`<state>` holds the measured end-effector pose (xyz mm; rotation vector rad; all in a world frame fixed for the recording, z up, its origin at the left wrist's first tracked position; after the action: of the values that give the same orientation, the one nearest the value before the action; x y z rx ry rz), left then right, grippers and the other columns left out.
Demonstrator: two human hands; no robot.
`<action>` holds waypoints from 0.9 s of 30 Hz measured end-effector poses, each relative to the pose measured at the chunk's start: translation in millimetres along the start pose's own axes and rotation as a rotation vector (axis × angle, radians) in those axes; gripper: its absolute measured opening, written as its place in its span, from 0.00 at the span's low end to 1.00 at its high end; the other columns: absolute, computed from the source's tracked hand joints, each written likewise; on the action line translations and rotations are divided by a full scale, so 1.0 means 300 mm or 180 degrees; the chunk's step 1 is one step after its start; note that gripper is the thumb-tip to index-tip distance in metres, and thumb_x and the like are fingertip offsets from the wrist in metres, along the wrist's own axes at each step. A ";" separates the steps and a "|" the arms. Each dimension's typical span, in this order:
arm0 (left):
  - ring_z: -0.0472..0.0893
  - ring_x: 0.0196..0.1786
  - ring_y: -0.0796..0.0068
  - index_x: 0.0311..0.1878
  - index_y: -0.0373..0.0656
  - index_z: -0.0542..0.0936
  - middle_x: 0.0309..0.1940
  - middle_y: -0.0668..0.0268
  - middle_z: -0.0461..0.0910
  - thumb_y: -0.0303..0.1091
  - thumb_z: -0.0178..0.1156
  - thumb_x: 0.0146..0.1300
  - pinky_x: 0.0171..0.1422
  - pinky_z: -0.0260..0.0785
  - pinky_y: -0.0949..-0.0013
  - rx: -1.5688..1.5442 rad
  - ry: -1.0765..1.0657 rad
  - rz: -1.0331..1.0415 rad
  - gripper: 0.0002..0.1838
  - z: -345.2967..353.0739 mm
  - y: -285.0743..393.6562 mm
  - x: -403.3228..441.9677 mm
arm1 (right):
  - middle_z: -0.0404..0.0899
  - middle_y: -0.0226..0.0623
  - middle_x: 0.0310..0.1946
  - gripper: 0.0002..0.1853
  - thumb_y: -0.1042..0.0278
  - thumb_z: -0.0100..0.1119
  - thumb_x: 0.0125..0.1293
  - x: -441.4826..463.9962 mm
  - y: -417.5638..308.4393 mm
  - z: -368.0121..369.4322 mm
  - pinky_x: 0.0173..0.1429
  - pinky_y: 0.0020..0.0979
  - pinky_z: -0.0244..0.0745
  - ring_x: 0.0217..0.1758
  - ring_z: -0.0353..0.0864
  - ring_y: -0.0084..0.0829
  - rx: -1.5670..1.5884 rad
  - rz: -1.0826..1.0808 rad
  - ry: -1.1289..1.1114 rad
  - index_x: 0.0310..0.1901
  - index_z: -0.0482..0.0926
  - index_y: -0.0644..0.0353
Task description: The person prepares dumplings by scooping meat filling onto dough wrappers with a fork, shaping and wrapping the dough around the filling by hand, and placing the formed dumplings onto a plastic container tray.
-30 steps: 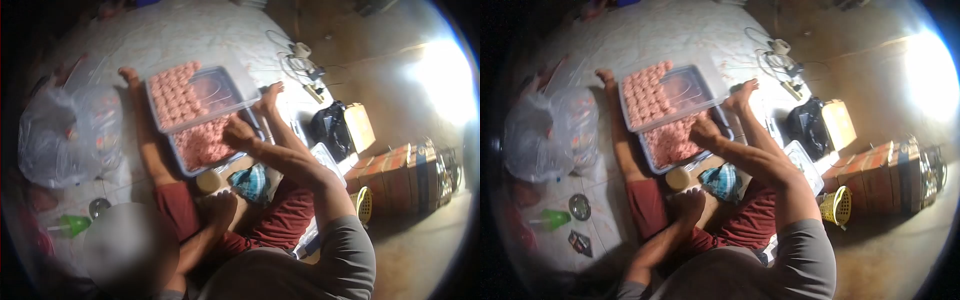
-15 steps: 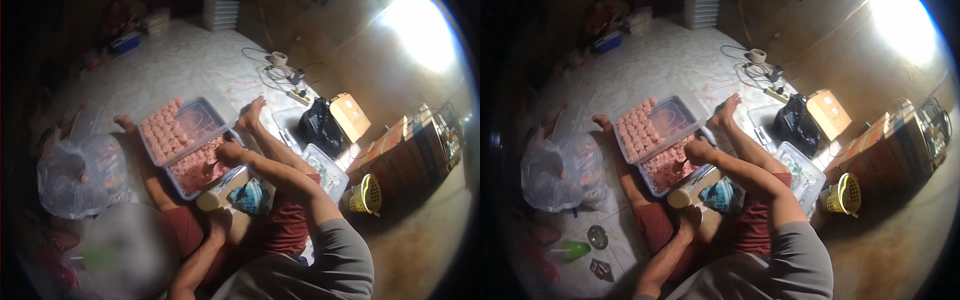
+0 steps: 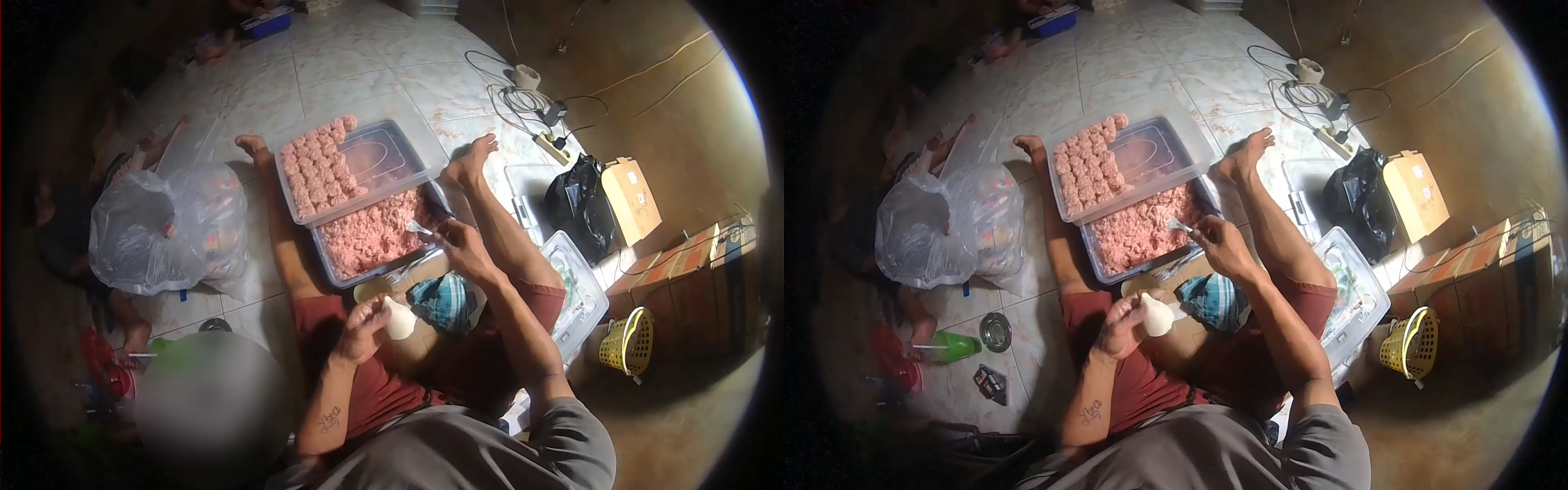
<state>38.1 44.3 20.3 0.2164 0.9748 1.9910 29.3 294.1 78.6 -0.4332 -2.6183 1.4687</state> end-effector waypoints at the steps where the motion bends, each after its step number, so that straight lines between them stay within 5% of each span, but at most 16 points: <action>1: 0.83 0.52 0.73 0.60 0.39 0.78 0.49 0.65 0.82 0.31 0.61 0.74 0.59 0.77 0.67 -0.0499 -0.0141 -0.0142 0.15 -0.003 -0.006 -0.001 | 0.82 0.51 0.33 0.13 0.63 0.63 0.71 0.007 -0.013 0.000 0.45 0.43 0.73 0.39 0.83 0.42 -0.0159 -0.0010 0.0007 0.43 0.82 0.67; 3: 0.83 0.52 0.74 0.60 0.39 0.78 0.49 0.66 0.82 0.29 0.64 0.72 0.58 0.78 0.70 -0.0311 -0.0175 0.0017 0.16 -0.060 -0.035 0.002 | 0.82 0.52 0.34 0.11 0.65 0.63 0.70 0.039 -0.015 0.009 0.45 0.45 0.73 0.40 0.84 0.46 -0.0323 -0.0036 -0.0004 0.42 0.81 0.67; 5: 0.84 0.48 0.75 0.59 0.39 0.79 0.48 0.67 0.83 0.27 0.66 0.69 0.54 0.80 0.70 0.0354 0.0308 0.0176 0.16 -0.087 -0.032 -0.009 | 0.83 0.52 0.35 0.07 0.69 0.59 0.68 0.088 -0.043 0.021 0.45 0.48 0.74 0.44 0.85 0.53 -0.1036 -0.1044 0.0160 0.38 0.80 0.64; 7: 0.85 0.47 0.76 0.58 0.39 0.79 0.48 0.67 0.83 0.25 0.67 0.68 0.54 0.80 0.70 0.0308 0.0459 0.0181 0.16 -0.100 -0.036 -0.035 | 0.84 0.47 0.35 0.07 0.67 0.55 0.67 0.155 -0.045 0.055 0.51 0.50 0.73 0.45 0.86 0.50 -0.1525 -0.0908 0.0043 0.34 0.80 0.59; 11: 0.86 0.48 0.75 0.56 0.41 0.80 0.48 0.67 0.84 0.23 0.66 0.67 0.55 0.79 0.70 -0.0492 0.0131 -0.0182 0.15 -0.133 -0.082 -0.105 | 0.84 0.40 0.34 0.16 0.56 0.51 0.73 0.328 0.117 0.243 0.60 0.47 0.67 0.41 0.86 0.42 -0.3022 -0.1671 -0.0201 0.31 0.80 0.55; 15: 0.86 0.47 0.73 0.49 0.43 0.80 0.43 0.66 0.87 0.27 0.66 0.70 0.54 0.80 0.68 -0.0981 0.0418 -0.0100 0.08 -0.162 -0.106 -0.150 | 0.85 0.35 0.39 0.06 0.63 0.55 0.67 0.370 0.169 0.466 0.64 0.52 0.66 0.50 0.85 0.37 -0.3692 -0.1616 -0.1524 0.36 0.82 0.50; 18: 0.85 0.52 0.74 0.50 0.42 0.79 0.44 0.67 0.86 0.27 0.66 0.70 0.62 0.78 0.66 -0.0490 0.0554 -0.0166 0.09 -0.192 -0.087 -0.160 | 0.84 0.36 0.35 0.04 0.65 0.60 0.62 0.363 0.081 0.354 0.63 0.52 0.65 0.47 0.85 0.38 -0.3220 -0.1421 -0.1550 0.38 0.83 0.48; 19: 0.84 0.56 0.69 0.52 0.41 0.79 0.49 0.63 0.86 0.32 0.64 0.73 0.65 0.76 0.63 -0.0378 0.0550 -0.0076 0.09 -0.232 -0.090 -0.154 | 0.88 0.39 0.38 0.08 0.64 0.58 0.62 0.378 0.142 0.292 0.59 0.59 0.70 0.47 0.88 0.43 -0.2417 -0.1980 -0.1232 0.37 0.86 0.51; 21: 0.83 0.61 0.64 0.55 0.40 0.79 0.53 0.58 0.85 0.37 0.61 0.76 0.69 0.75 0.59 -0.0299 0.0555 0.0026 0.12 -0.245 -0.082 -0.144 | 0.87 0.42 0.38 0.08 0.64 0.60 0.65 0.334 0.045 0.185 0.52 0.51 0.75 0.44 0.87 0.45 -0.1847 -0.0829 -0.1650 0.40 0.85 0.56; 25: 0.66 0.78 0.47 0.66 0.32 0.74 0.75 0.43 0.67 0.67 0.44 0.78 0.82 0.57 0.42 -0.2143 0.0000 0.0384 0.41 -0.176 0.062 -0.032 | 0.85 0.40 0.35 0.08 0.67 0.63 0.69 0.157 -0.085 0.061 0.45 0.39 0.76 0.39 0.84 0.36 -0.0754 -0.0956 -0.1322 0.42 0.84 0.62; 27: 0.64 0.79 0.46 0.70 0.29 0.71 0.76 0.43 0.66 0.69 0.46 0.75 0.83 0.55 0.42 -0.2585 -0.0139 0.0572 0.45 -0.157 0.099 0.041 | 0.83 0.38 0.34 0.05 0.72 0.62 0.73 0.062 -0.123 0.050 0.43 0.33 0.75 0.38 0.80 0.26 0.0293 -0.0779 -0.0647 0.44 0.83 0.64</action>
<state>-11.1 18.7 6.8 -0.1101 0.0659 2.3664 1.1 269.1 101.2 0.0486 -2.6203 1.6144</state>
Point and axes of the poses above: each hand's wrist, its own x-axis towards the middle knuckle, its own z-axis out of the palm, y = z × x, the point moved 5 cm from there along x, towards the middle knuckle
